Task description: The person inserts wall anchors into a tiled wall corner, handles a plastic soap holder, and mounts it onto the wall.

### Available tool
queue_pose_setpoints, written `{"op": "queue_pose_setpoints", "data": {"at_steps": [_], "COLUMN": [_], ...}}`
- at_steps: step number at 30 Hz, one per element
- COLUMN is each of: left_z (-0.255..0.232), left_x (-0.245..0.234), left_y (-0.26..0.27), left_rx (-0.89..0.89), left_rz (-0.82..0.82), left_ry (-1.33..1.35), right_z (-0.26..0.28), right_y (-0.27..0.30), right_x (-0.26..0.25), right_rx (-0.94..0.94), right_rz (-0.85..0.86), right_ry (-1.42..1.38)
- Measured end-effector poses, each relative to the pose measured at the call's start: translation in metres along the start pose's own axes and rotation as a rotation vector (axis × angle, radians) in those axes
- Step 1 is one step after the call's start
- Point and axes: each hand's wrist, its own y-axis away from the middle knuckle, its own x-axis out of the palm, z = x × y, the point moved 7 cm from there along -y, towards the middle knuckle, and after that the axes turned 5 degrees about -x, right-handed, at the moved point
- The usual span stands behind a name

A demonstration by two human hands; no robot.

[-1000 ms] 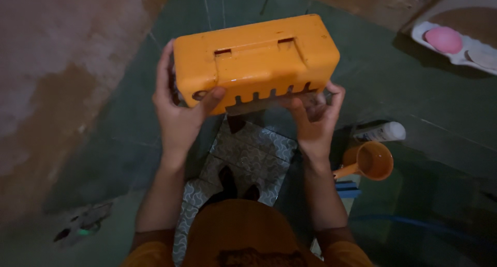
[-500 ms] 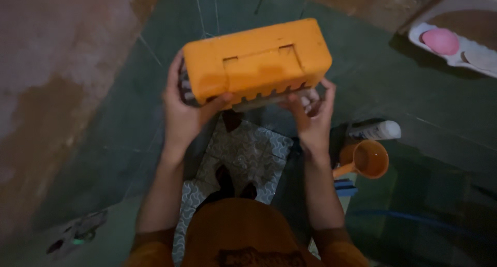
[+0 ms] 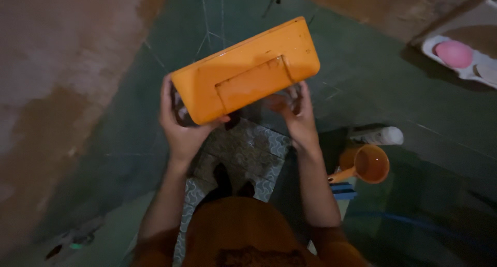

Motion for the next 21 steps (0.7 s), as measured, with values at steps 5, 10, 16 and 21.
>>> {"op": "queue_pose_setpoints", "data": {"at_steps": [5, 10, 16, 21], "left_z": [0.007, 0.016, 0.022, 0.033], "left_x": [-0.012, -0.023, -0.03, -0.04], "left_y": [0.001, 0.001, 0.0, -0.007], "left_rx": [0.014, -0.011, -0.07, -0.059], "left_rz": [-0.011, -0.088, -0.091, -0.137], "left_ry": [-0.003, 0.049, 0.032, -0.107], "right_z": [-0.011, -0.002, 0.057, 0.083], "right_y": [-0.01, -0.013, -0.016, -0.045], "right_x": [0.012, 0.02, 0.053, 0.074], "right_rx": [0.139, -0.063, -0.569, -0.774], "right_rz": [-0.084, -0.188, -0.234, -0.18], "right_ry": [-0.173, 0.133, 0.596, 0.812]}}
